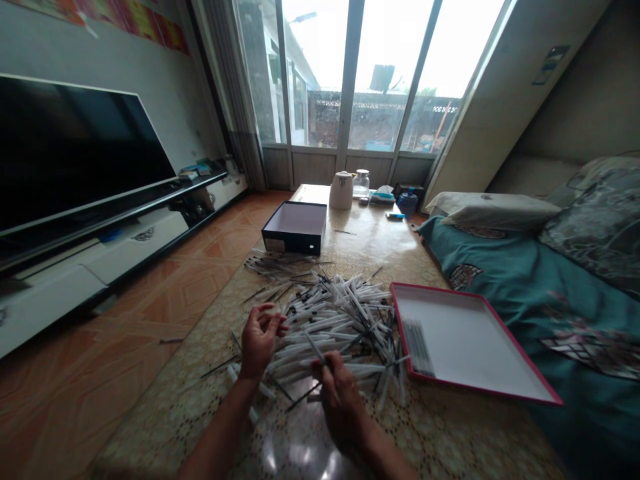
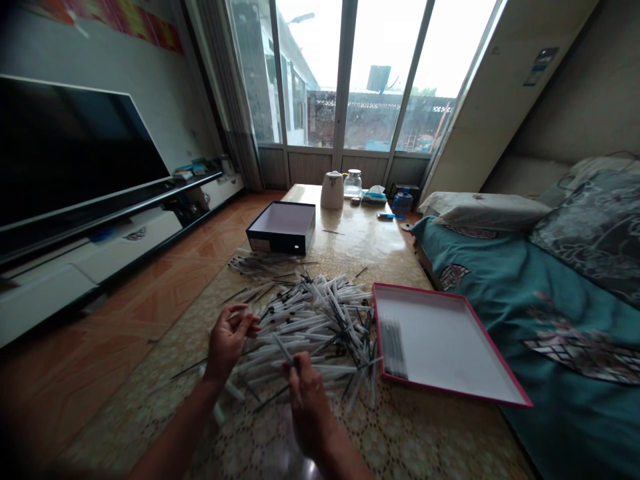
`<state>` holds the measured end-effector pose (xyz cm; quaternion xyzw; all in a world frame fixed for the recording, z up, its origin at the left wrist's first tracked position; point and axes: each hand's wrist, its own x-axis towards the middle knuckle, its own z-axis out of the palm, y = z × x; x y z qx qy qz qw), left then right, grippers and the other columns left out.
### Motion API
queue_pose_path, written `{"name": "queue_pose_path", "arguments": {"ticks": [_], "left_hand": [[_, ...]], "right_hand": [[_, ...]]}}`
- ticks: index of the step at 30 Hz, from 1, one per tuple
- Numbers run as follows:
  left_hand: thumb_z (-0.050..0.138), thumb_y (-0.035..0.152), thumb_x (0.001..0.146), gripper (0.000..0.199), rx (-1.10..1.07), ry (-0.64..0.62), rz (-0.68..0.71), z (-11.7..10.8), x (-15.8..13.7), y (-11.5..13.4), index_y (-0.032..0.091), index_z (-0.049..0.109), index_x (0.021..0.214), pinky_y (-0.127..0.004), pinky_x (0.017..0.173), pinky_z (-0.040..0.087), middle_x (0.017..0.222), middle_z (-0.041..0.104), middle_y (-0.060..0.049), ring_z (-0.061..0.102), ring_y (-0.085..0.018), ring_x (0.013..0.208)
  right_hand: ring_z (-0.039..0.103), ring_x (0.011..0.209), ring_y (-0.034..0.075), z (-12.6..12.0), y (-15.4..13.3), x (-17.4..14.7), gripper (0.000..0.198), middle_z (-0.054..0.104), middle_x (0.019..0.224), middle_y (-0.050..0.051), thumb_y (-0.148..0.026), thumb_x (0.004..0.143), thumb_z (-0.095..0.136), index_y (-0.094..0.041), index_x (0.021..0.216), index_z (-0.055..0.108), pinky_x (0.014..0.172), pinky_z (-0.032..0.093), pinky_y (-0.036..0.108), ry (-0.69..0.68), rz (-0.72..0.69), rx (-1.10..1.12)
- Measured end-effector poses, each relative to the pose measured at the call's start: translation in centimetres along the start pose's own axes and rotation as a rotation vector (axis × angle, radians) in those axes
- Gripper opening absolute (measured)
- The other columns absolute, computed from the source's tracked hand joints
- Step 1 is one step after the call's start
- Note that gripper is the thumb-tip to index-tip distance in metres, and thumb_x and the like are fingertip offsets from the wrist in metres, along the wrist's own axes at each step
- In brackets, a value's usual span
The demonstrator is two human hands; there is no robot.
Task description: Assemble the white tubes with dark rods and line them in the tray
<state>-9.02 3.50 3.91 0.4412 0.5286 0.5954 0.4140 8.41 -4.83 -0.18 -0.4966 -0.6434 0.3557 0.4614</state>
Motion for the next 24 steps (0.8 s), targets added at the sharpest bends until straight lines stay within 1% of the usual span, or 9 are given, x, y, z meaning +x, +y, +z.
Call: {"name": "queue_pose_path", "arguments": {"ticks": [3, 5, 7, 10, 12, 16, 19, 24], "left_hand": [[0.073, 0.041, 0.065, 0.038, -0.049, -0.042, -0.127, -1.0, -1.7, -0.3, 0.016, 0.062, 0.091, -0.025, 0.052, 0.051, 0.066, 0.065, 0.001, 0.062, -0.014, 0.054], [0.076, 0.039, 0.063, 0.036, -0.091, -0.072, -0.216, -1.4, -2.9, -0.9, 0.015, 0.066, 0.088, -0.021, 0.051, 0.047, 0.061, 0.062, 0.003, 0.057, -0.011, 0.051], [0.077, 0.037, 0.062, 0.033, -0.122, -0.119, -0.288, -1.5, -3.9, -1.5, 0.015, 0.068, 0.086, -0.018, 0.047, 0.042, 0.057, 0.058, 0.004, 0.051, -0.008, 0.048], [0.078, 0.035, 0.062, 0.031, -0.150, -0.217, -0.361, -1.2, -5.1, -1.7, 0.015, 0.069, 0.085, -0.016, 0.046, 0.037, 0.058, 0.056, 0.004, 0.047, -0.006, 0.048], [0.078, 0.036, 0.062, 0.032, -0.166, -0.254, -0.393, -0.6, -5.5, -1.5, 0.015, 0.070, 0.085, -0.015, 0.045, 0.034, 0.058, 0.055, 0.004, 0.044, -0.005, 0.048], [0.076, 0.045, 0.061, 0.038, -0.220, -0.260, -0.427, 0.4, -6.0, -1.5, 0.015, 0.069, 0.082, -0.015, 0.044, 0.031, 0.054, 0.049, 0.006, 0.041, -0.004, 0.045], [0.075, 0.048, 0.062, 0.039, -0.229, -0.259, -0.420, 1.0, -6.3, -1.9, 0.014, 0.069, 0.079, -0.016, 0.043, 0.031, 0.054, 0.051, 0.005, 0.042, -0.004, 0.044], [0.074, 0.049, 0.062, 0.039, -0.234, -0.222, -0.418, 1.8, -7.1, -2.4, 0.014, 0.067, 0.076, -0.016, 0.042, 0.030, 0.054, 0.053, 0.004, 0.042, -0.005, 0.043]], "right_hand": [[0.056, 0.062, 0.013, -1.8, -0.4, 0.6, 0.018, 0.057, 0.071, -0.001, -0.025, 0.092, 0.031, -0.020, 0.089, 0.049, 0.060, 0.041, 0.023, 0.040, 0.012, -0.060], [0.056, 0.063, 0.014, -2.7, -0.6, 0.1, 0.018, 0.058, 0.071, 0.000, -0.024, 0.090, 0.034, -0.020, 0.089, 0.052, 0.060, 0.040, 0.023, 0.053, 0.013, -0.145], [0.058, 0.066, 0.015, -3.4, -0.8, -0.6, 0.019, 0.060, 0.072, 0.001, -0.024, 0.090, 0.036, -0.019, 0.092, 0.055, 0.063, 0.041, 0.024, 0.034, 0.011, -0.229], [0.061, 0.073, 0.017, -3.9, -1.2, -1.5, 0.022, 0.064, 0.078, 0.004, -0.026, 0.091, 0.037, -0.019, 0.093, 0.059, 0.067, 0.042, 0.024, -0.023, -0.015, -0.304], [0.062, 0.077, 0.017, -4.1, -1.3, -1.8, 0.024, 0.066, 0.081, 0.005, -0.027, 0.093, 0.038, -0.020, 0.092, 0.061, 0.070, 0.042, 0.023, -0.047, -0.036, -0.325], [0.063, 0.075, 0.016, -4.3, -0.8, -2.1, 0.025, 0.067, 0.080, 0.004, -0.026, 0.093, 0.039, -0.020, 0.091, 0.063, 0.068, 0.041, 0.021, -0.053, -0.076, -0.377], [0.063, 0.073, 0.015, -4.4, -0.1, -2.1, 0.024, 0.066, 0.078, 0.003, -0.026, 0.093, 0.040, -0.021, 0.090, 0.063, 0.066, 0.041, 0.020, -0.078, -0.104, -0.429], [0.064, 0.076, 0.016, -4.4, 0.0, -2.0, 0.027, 0.067, 0.079, 0.005, -0.029, 0.094, 0.038, -0.020, 0.092, 0.063, 0.067, 0.041, 0.020, -0.088, -0.126, -0.493]]}}
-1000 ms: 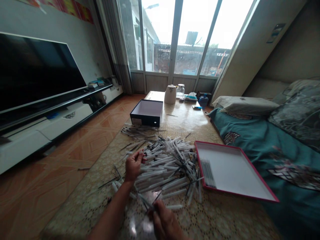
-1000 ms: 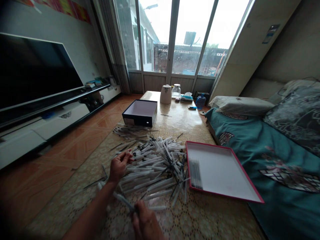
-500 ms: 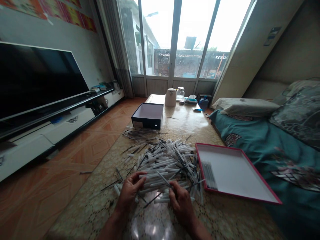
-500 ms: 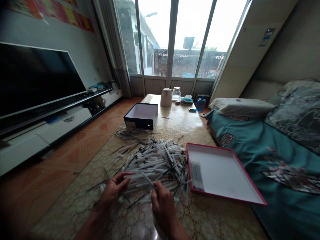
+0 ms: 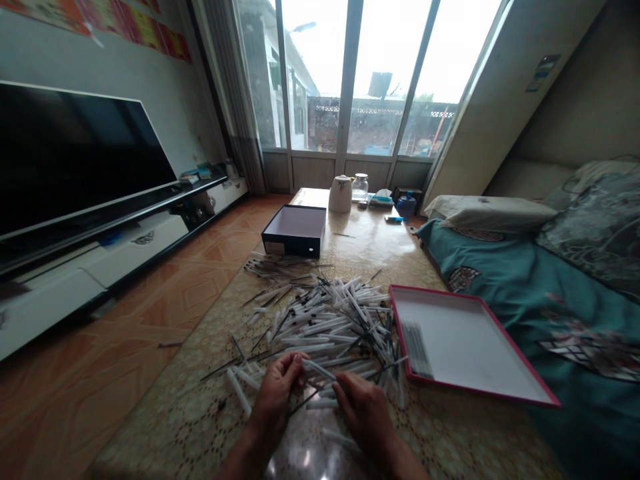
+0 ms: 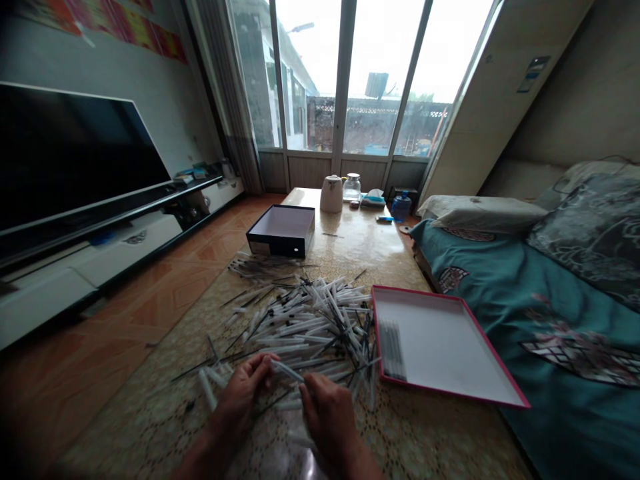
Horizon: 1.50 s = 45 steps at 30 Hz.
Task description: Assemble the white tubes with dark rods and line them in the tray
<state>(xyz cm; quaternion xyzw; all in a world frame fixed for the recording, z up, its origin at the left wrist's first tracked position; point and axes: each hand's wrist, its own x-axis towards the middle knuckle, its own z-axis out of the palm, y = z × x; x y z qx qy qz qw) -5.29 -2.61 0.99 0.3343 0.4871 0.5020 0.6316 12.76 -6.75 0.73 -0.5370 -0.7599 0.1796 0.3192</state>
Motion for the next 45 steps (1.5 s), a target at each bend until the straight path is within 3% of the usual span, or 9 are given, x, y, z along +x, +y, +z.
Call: {"name": "queue_pose_path", "arguments": {"ticks": [4, 9, 17, 25, 29, 34, 38, 42, 45], "left_hand": [[0.074, 0.047, 0.062, 0.036, -0.037, -0.001, -0.017, 0.7, -0.4, 0.0, 0.013, 0.065, 0.071, -0.016, 0.041, 0.029, 0.050, 0.051, 0.005, 0.040, -0.004, 0.041], [0.076, 0.046, 0.059, 0.037, -0.129, 0.125, -0.039, 0.9, -0.6, 0.6, 0.014, 0.065, 0.076, -0.016, 0.045, 0.035, 0.056, 0.056, 0.004, 0.045, -0.005, 0.045], [0.076, 0.047, 0.059, 0.037, -0.071, 0.080, -0.032, 1.4, -1.1, 0.8, 0.014, 0.066, 0.072, -0.016, 0.044, 0.033, 0.051, 0.052, 0.005, 0.043, -0.005, 0.044], [0.076, 0.048, 0.059, 0.038, -0.143, 0.130, 0.007, 2.9, -1.7, 0.2, 0.015, 0.064, 0.072, -0.017, 0.044, 0.037, 0.049, 0.051, 0.006, 0.043, -0.006, 0.045], [0.074, 0.051, 0.060, 0.040, -0.136, 0.128, 0.034, 3.3, -1.7, -0.1, 0.015, 0.063, 0.073, -0.018, 0.045, 0.038, 0.049, 0.050, 0.006, 0.043, -0.006, 0.045], [0.074, 0.051, 0.061, 0.040, -0.119, 0.132, 0.041, 3.7, -1.9, -0.2, 0.015, 0.062, 0.074, -0.018, 0.045, 0.038, 0.049, 0.051, 0.006, 0.044, -0.007, 0.045], [0.073, 0.052, 0.062, 0.040, -0.137, 0.147, 0.031, 4.1, -2.3, -0.5, 0.016, 0.062, 0.075, -0.017, 0.042, 0.033, 0.048, 0.050, 0.006, 0.042, -0.006, 0.043], [0.072, 0.053, 0.063, 0.047, -0.118, 0.146, -0.004, 3.8, -2.1, -0.7, 0.016, 0.064, 0.092, -0.017, 0.042, 0.034, 0.050, 0.053, 0.006, 0.044, -0.007, 0.042], [0.071, 0.055, 0.062, 0.060, -0.020, 0.170, 0.069, 3.0, -1.7, -0.5, 0.018, 0.062, 0.107, -0.019, 0.040, 0.035, 0.057, 0.056, 0.005, 0.045, -0.008, 0.041]], "right_hand": [[0.065, 0.074, 0.015, -0.2, -0.1, 0.3, 0.028, 0.067, 0.078, 0.005, -0.029, 0.095, 0.036, -0.020, 0.093, 0.062, 0.065, 0.039, 0.020, -0.019, -0.027, -0.039], [0.064, 0.072, 0.015, -0.4, -0.1, 0.2, 0.025, 0.065, 0.077, 0.003, -0.027, 0.094, 0.037, -0.020, 0.091, 0.061, 0.064, 0.037, 0.021, -0.018, -0.036, -0.052], [0.062, 0.070, 0.015, -0.2, 0.0, 0.1, 0.024, 0.064, 0.076, 0.002, -0.027, 0.095, 0.037, -0.020, 0.091, 0.059, 0.062, 0.033, 0.022, -0.025, -0.069, -0.113], [0.057, 0.063, 0.015, -0.2, 0.5, 0.5, 0.028, 0.062, 0.069, 0.003, -0.025, 0.095, 0.035, -0.019, 0.081, 0.058, 0.060, 0.027, 0.025, 0.028, -0.153, -0.242], [0.054, 0.058, 0.012, -0.4, 1.0, 0.6, 0.031, 0.060, 0.063, 0.001, -0.027, 0.094, 0.036, -0.017, 0.074, 0.057, 0.056, 0.027, 0.023, -0.043, -0.062, -0.070], [0.049, 0.055, 0.010, -0.7, 1.5, 1.2, 0.040, 0.055, 0.057, -0.001, -0.039, 0.091, 0.042, -0.015, 0.063, 0.058, 0.053, 0.031, 0.020, -0.148, 0.149, 0.299], [0.052, 0.059, 0.011, -1.4, 1.3, 2.0, 0.042, 0.058, 0.059, 0.000, -0.042, 0.089, 0.046, -0.013, 0.064, 0.065, 0.055, 0.036, 0.020, -0.226, 0.208, 0.546], [0.052, 0.056, 0.012, -2.3, 1.3, 2.3, 0.037, 0.058, 0.057, -0.001, -0.041, 0.086, 0.050, -0.015, 0.066, 0.067, 0.052, 0.035, 0.020, -0.221, 0.216, 0.403], [0.059, 0.063, 0.015, -3.9, 2.4, 2.1, 0.036, 0.064, 0.066, 0.001, -0.041, 0.089, 0.044, -0.017, 0.076, 0.067, 0.057, 0.039, 0.022, -0.078, 0.228, 0.237]]}}
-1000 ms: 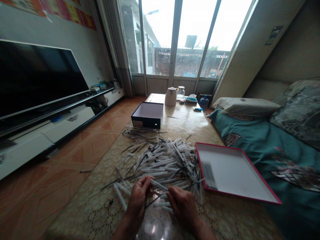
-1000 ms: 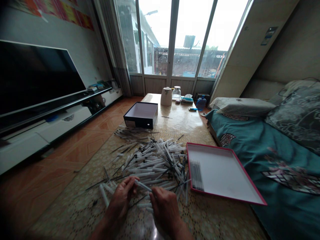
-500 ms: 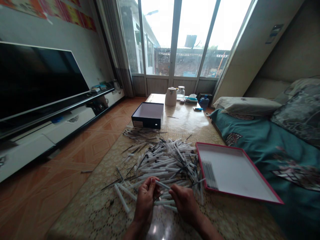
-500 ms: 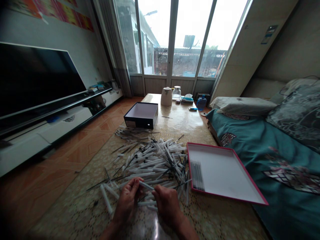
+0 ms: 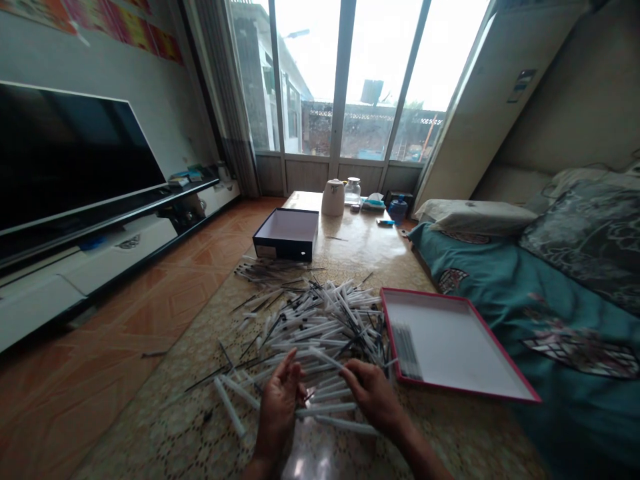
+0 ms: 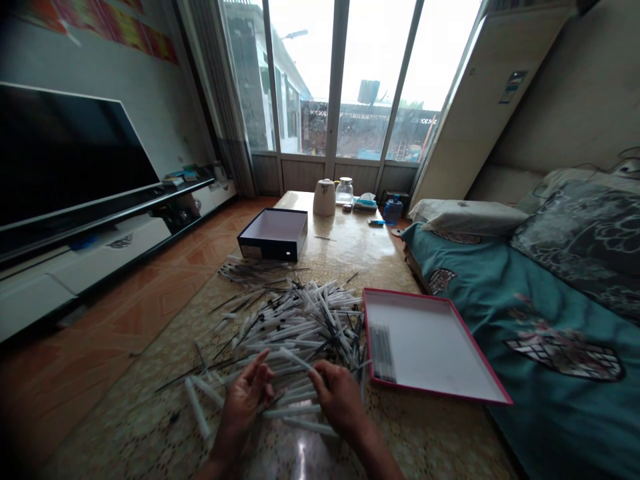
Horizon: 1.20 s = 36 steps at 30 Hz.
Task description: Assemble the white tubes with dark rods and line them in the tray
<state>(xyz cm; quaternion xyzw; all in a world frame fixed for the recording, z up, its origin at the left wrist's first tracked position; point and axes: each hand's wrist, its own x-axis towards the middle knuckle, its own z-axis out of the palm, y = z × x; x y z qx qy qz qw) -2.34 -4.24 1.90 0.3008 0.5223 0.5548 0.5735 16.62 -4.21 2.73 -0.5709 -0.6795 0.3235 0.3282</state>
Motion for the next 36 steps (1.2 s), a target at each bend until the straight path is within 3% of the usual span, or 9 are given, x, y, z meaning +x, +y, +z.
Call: {"name": "queue_pose_path", "arguments": {"ticks": [3, 6, 8, 10, 15, 21, 26, 31, 36], "left_hand": [[0.069, 0.054, 0.065, 0.046, 0.220, 0.026, 0.144, -1.1, 0.0, 0.0, 0.018, 0.067, 0.094, -0.023, 0.042, 0.040, 0.060, 0.059, 0.002, 0.051, -0.012, 0.045], [0.065, 0.045, 0.073, 0.029, 0.461, -0.001, 0.309, -2.2, -0.6, -0.7, 0.020, 0.070, 0.087, -0.030, 0.063, 0.050, 0.077, 0.068, -0.005, 0.063, -0.021, 0.070], [0.063, 0.040, 0.076, 0.023, 0.555, -0.032, 0.400, -2.7, -1.0, -1.5, 0.022, 0.071, 0.088, -0.034, 0.076, 0.049, 0.088, 0.070, -0.007, 0.064, -0.025, 0.085], [0.060, 0.037, 0.078, 0.021, 0.611, -0.056, 0.449, -3.0, -1.1, -2.1, 0.023, 0.070, 0.091, -0.035, 0.080, 0.048, 0.091, 0.070, -0.008, 0.063, -0.026, 0.089], [0.058, 0.035, 0.080, 0.020, 0.636, -0.058, 0.469, -3.1, -0.8, -2.5, 0.023, 0.070, 0.090, -0.035, 0.079, 0.049, 0.089, 0.070, -0.008, 0.064, -0.026, 0.088], [0.058, 0.036, 0.080, 0.020, 0.607, -0.050, 0.452, -3.0, -0.9, -2.3, 0.023, 0.071, 0.089, -0.036, 0.079, 0.049, 0.088, 0.070, -0.008, 0.063, -0.026, 0.086], [0.059, 0.035, 0.079, 0.019, 0.585, -0.032, 0.450, -2.8, -1.0, -2.0, 0.022, 0.071, 0.087, -0.036, 0.077, 0.049, 0.087, 0.070, -0.008, 0.063, -0.026, 0.085], [0.057, 0.029, 0.082, 0.016, 0.638, -0.076, 0.560, -2.6, -1.5, -1.9, 0.022, 0.069, 0.091, -0.033, 0.075, 0.050, 0.085, 0.068, -0.008, 0.063, -0.024, 0.083], [0.049, 0.021, 0.087, 0.018, 0.798, -0.255, 0.704, -2.4, -2.3, -2.3, 0.022, 0.066, 0.093, -0.031, 0.074, 0.051, 0.087, 0.066, -0.008, 0.063, -0.021, 0.083]], "right_hand": [[0.064, 0.074, 0.019, -3.2, 1.8, -0.3, 0.039, 0.069, 0.080, 0.007, -0.038, 0.093, 0.030, -0.018, 0.097, 0.064, 0.063, 0.043, 0.024, 0.303, 0.140, -0.136], [0.065, 0.082, 0.023, -6.8, 4.3, -0.6, 0.039, 0.069, 0.094, 0.013, -0.033, 0.092, 0.029, -0.016, 0.109, 0.059, 0.066, 0.043, 0.028, 0.534, 0.398, -0.383], [0.066, 0.080, 0.025, -8.7, 5.7, -0.7, 0.036, 0.070, 0.091, 0.014, -0.032, 0.091, 0.032, -0.017, 0.111, 0.059, 0.062, 0.043, 0.029, 0.517, 0.571, -0.548], [0.067, 0.077, 0.026, -9.8, 6.8, -0.6, 0.034, 0.070, 0.086, 0.014, -0.031, 0.091, 0.034, -0.018, 0.106, 0.061, 0.059, 0.042, 0.030, 0.414, 0.682, -0.654], [0.068, 0.082, 0.029, -10.3, 8.5, 0.1, 0.032, 0.070, 0.089, 0.016, -0.029, 0.090, 0.034, -0.017, 0.093, 0.064, 0.061, 0.044, 0.032, 0.231, 0.761, -0.760], [0.068, 0.083, 0.026, -10.4, 9.9, 0.2, 0.029, 0.071, 0.086, 0.015, -0.033, 0.088, 0.040, -0.019, 0.091, 0.066, 0.064, 0.045, 0.032, 0.189, 0.698, -0.782], [0.066, 0.083, 0.024, -10.0, 9.1, -0.1, 0.028, 0.069, 0.090, 0.014, -0.029, 0.089, 0.041, -0.017, 0.097, 0.065, 0.064, 0.043, 0.029, 0.278, 0.615, -0.790], [0.063, 0.078, 0.019, -7.4, 6.7, -0.3, 0.023, 0.067, 0.088, 0.010, -0.024, 0.089, 0.041, -0.017, 0.088, 0.063, 0.064, 0.041, 0.026, 0.349, 0.304, -0.698], [0.061, 0.076, 0.018, -3.8, 5.2, 0.3, 0.017, 0.063, 0.082, 0.006, -0.019, 0.086, 0.043, -0.018, 0.084, 0.060, 0.068, 0.042, 0.026, 0.338, 0.064, -0.572]]}}
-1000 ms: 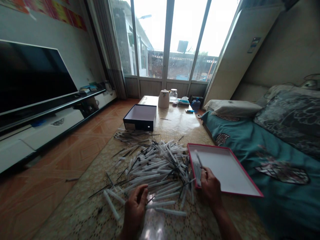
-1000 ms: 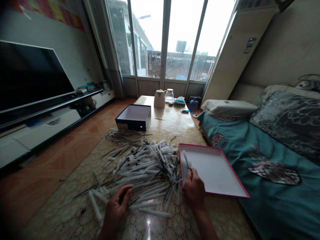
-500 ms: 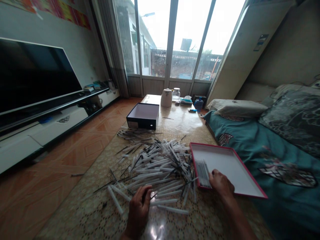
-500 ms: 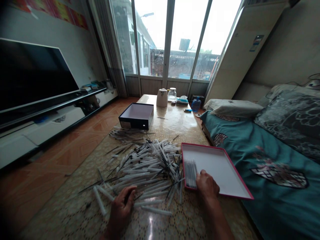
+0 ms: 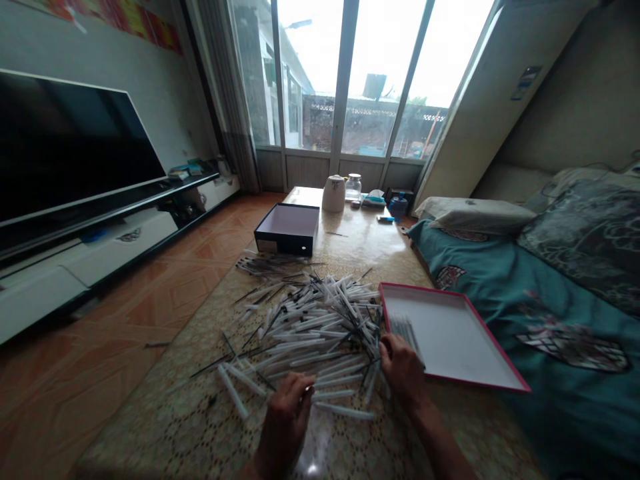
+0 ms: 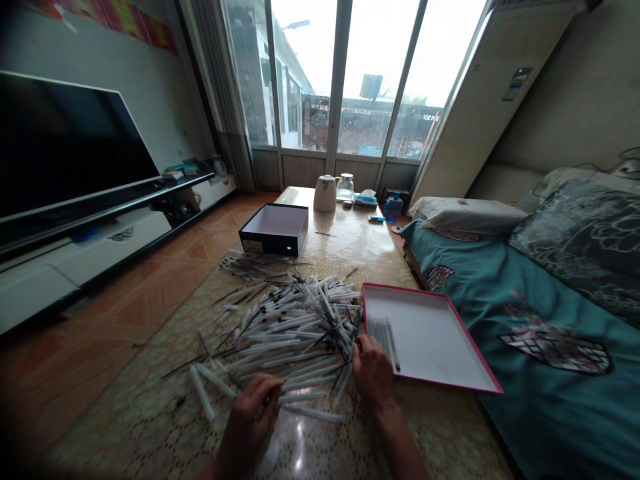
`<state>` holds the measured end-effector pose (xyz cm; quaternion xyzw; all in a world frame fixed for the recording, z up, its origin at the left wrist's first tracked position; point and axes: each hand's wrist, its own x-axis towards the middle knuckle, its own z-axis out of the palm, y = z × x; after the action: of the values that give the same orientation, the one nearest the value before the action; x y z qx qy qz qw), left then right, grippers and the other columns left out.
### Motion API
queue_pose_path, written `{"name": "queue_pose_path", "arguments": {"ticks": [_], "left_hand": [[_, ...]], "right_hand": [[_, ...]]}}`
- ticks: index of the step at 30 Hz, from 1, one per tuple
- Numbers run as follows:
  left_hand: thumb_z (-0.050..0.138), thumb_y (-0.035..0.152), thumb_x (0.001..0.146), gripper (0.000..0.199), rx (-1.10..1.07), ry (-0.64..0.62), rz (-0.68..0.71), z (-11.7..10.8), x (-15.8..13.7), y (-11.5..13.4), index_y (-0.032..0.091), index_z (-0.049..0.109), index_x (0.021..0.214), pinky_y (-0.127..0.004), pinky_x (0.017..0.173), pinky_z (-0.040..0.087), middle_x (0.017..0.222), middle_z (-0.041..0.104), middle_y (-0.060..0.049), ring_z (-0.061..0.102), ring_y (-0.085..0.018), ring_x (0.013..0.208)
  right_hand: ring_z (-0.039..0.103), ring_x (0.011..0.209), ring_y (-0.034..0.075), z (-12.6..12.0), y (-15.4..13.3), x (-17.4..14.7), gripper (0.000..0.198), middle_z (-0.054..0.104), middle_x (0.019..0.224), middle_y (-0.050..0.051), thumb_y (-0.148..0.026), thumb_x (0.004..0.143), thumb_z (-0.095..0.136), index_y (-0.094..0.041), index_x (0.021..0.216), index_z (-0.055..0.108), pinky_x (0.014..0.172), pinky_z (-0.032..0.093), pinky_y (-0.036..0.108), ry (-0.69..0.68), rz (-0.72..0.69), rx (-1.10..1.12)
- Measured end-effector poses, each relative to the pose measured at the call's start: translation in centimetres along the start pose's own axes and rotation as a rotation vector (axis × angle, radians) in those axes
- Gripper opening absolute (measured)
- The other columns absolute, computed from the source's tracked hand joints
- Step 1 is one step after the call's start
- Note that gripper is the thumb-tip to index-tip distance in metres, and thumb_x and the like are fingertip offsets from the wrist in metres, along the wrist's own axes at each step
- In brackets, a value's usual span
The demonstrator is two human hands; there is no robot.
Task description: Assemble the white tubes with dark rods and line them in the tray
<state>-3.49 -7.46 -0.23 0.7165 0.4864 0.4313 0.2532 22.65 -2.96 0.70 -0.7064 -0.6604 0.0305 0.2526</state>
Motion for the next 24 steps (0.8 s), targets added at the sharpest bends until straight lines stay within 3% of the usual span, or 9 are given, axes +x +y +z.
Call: {"name": "queue_pose_path", "arguments": {"ticks": [4, 10, 17, 24], "left_hand": [[0.045, 0.019, 0.088, 0.021, 0.122, -0.131, 0.132, 0.4, -0.5, 0.6, 0.022, 0.065, 0.083, -0.027, 0.068, 0.050, 0.079, 0.063, -0.006, 0.062, -0.018, 0.075], [0.048, 0.012, 0.084, 0.018, 0.334, -0.282, 0.296, 1.7, -0.6, 1.1, 0.022, 0.062, 0.079, -0.024, 0.062, 0.046, 0.077, 0.062, -0.004, 0.059, -0.016, 0.071], [0.051, 0.008, 0.082, 0.015, 0.473, -0.295, 0.272, 2.1, 1.1, 0.0, 0.020, 0.057, 0.075, -0.028, 0.066, 0.043, 0.081, 0.060, -0.004, 0.054, -0.018, 0.075], [0.044, 0.019, 0.089, 0.013, 0.152, -0.198, 0.065, 0.7, 2.6, -0.2, 0.020, 0.056, 0.085, -0.030, 0.074, 0.044, 0.086, 0.060, -0.006, 0.056, -0.019, 0.083]], "right_hand": [[0.059, 0.081, 0.018, 0.9, -1.1, 0.6, 0.015, 0.062, 0.084, 0.006, -0.012, 0.082, 0.046, -0.018, 0.084, 0.059, 0.073, 0.042, 0.026, 0.021, -0.079, 0.056], [0.057, 0.079, 0.017, -0.6, -0.9, 0.4, 0.017, 0.060, 0.080, 0.003, -0.006, 0.074, 0.050, -0.019, 0.078, 0.059, 0.070, 0.038, 0.024, -0.084, -0.091, -0.041], [0.054, 0.081, 0.019, -2.0, -1.2, -0.6, 0.025, 0.059, 0.080, 0.005, -0.001, 0.073, 0.048, -0.021, 0.078, 0.061, 0.070, 0.033, 0.026, -0.141, -0.104, -0.230], [0.053, 0.080, 0.021, -1.9, -1.4, -0.6, 0.023, 0.059, 0.082, 0.006, -0.003, 0.078, 0.048, -0.021, 0.077, 0.062, 0.068, 0.032, 0.028, -0.121, -0.070, -0.309]]}}
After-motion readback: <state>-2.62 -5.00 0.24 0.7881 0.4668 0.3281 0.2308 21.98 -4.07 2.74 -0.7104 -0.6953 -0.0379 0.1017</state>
